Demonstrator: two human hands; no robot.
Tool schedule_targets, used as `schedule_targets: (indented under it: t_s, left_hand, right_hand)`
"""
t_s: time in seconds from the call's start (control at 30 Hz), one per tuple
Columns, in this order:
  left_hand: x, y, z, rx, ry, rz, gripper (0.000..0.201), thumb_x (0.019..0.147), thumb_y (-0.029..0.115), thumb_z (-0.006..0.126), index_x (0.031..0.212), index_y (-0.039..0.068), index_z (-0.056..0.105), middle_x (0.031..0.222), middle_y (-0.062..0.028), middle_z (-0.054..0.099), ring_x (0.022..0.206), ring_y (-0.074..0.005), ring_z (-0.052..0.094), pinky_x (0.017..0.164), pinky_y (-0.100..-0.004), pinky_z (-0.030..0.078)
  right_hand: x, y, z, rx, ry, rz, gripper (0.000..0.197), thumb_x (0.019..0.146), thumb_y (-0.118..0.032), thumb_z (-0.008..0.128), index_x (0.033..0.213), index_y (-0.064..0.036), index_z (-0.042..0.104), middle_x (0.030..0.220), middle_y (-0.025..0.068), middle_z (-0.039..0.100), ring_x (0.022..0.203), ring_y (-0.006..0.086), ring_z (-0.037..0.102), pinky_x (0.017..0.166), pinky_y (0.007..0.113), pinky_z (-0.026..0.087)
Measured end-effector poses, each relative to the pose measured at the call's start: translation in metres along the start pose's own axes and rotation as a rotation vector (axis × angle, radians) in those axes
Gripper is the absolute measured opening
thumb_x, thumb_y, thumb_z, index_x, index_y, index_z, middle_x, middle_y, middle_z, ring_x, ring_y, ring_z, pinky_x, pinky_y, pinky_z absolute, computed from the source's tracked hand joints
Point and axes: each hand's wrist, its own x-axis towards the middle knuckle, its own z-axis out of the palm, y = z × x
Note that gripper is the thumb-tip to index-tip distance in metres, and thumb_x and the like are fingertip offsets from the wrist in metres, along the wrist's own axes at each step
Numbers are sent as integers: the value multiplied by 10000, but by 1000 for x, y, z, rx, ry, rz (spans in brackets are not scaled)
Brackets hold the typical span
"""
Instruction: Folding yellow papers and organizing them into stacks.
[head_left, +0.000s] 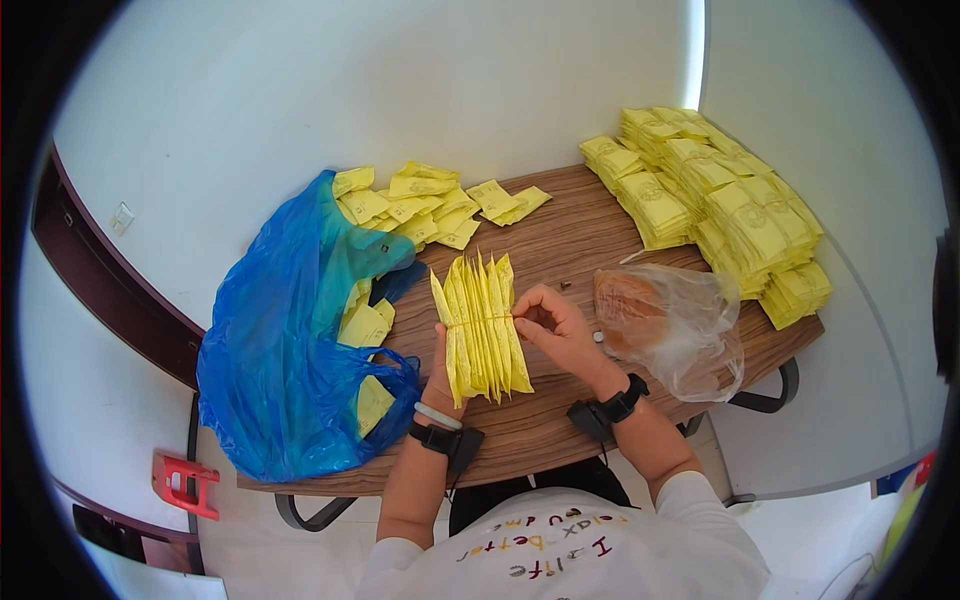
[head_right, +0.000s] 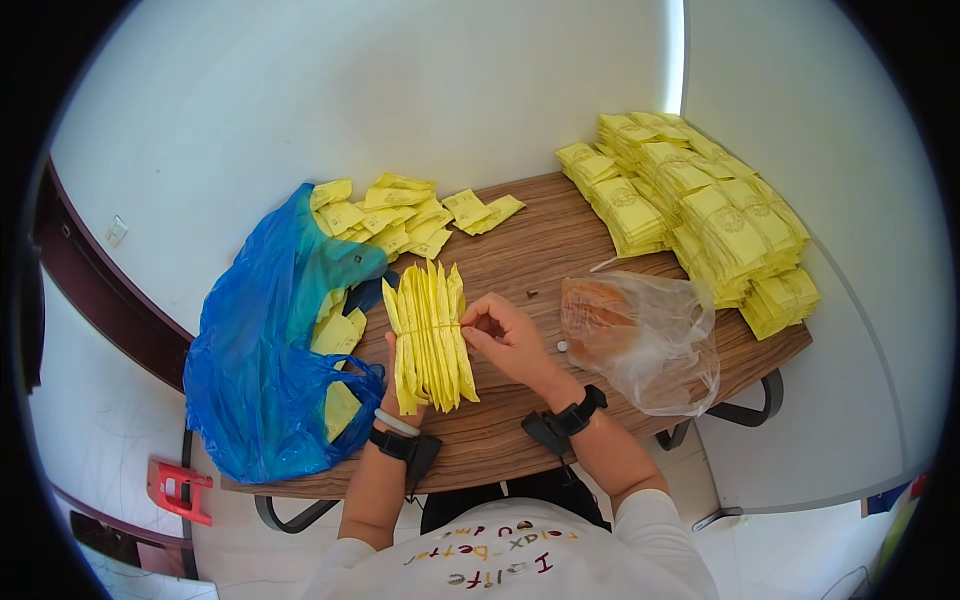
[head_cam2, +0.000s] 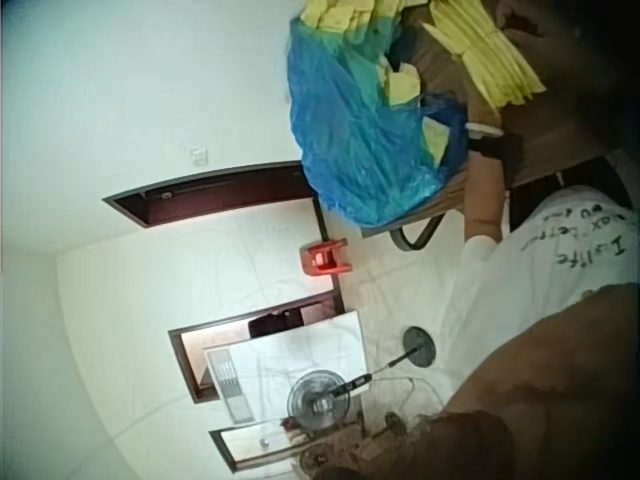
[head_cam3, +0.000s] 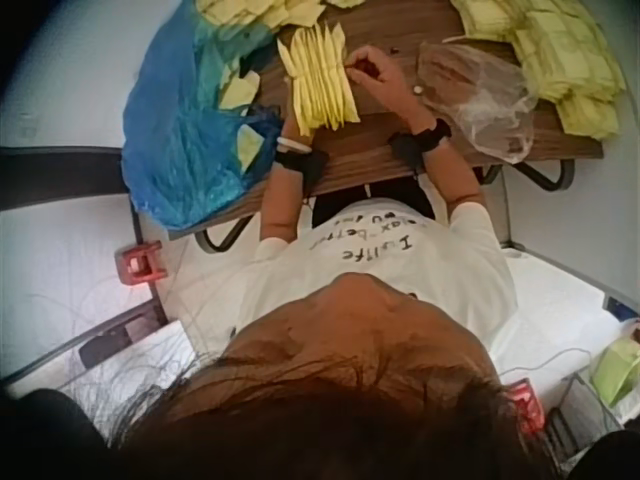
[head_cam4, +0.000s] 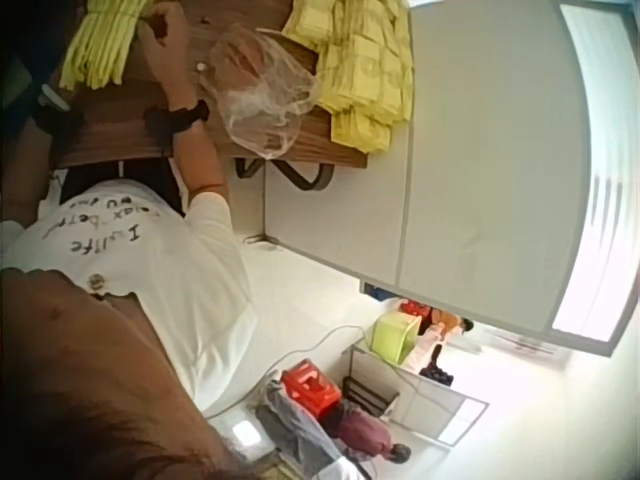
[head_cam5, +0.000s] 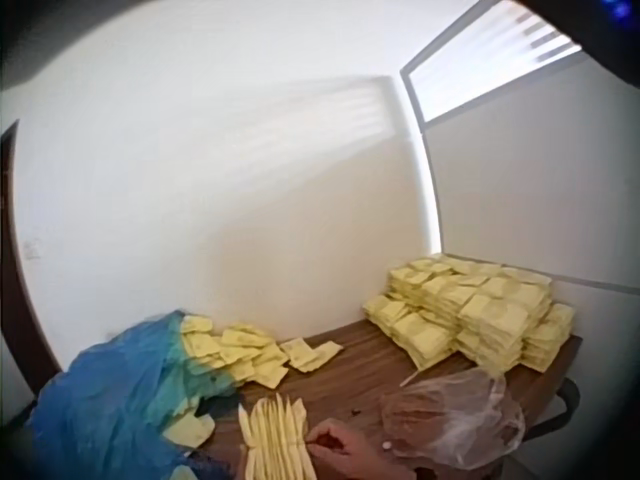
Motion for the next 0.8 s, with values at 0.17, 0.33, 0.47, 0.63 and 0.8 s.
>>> schedule_targets:
  t_s: [0.17,0.33,0.47,0.63,0.8]
  left_hand:
    - [-2,1,2,-6,23,-20,790,923,624,534,1477,80,388,1389,-127,545,1211,-255,585,982,-396,530]
    - [-4,2,5,-12,31,-12,777,926,606,545,1471,73,394,1381,-125,553,1213,-257,583,986,-392,525]
    - [0,3,8,-7,90,-9,722,939,536,586,1448,53,413,1366,-129,561,1203,-250,587,973,-382,526]
    - [6,6,11,350,231,-18,582,968,387,623,1389,24,451,1300,-128,585,1151,-214,599,921,-351,531]
    - [11,-1,29,726,246,45,512,970,266,648,1361,6,443,1235,-112,595,1099,-178,597,881,-312,524]
  right_hand:
    - [0,-2,-2,-31,-51,-43,96,932,-25,619,1010,-56,571,938,-20,538,802,36,545,706,195,465]
    - [1,0,-5,-120,-140,-135,77,947,-68,616,1001,-55,563,968,-16,534,826,41,543,723,200,465]
    - [1,13,-7,39,-65,58,144,974,-136,600,1074,-44,550,1047,5,551,871,57,546,747,216,473]
    - [3,22,3,71,58,213,394,1001,-207,576,1332,-32,452,1177,72,572,999,111,564,845,266,489]
    - [0,35,10,117,42,292,600,1006,-216,571,1494,-34,273,1281,127,551,1135,154,544,948,298,465]
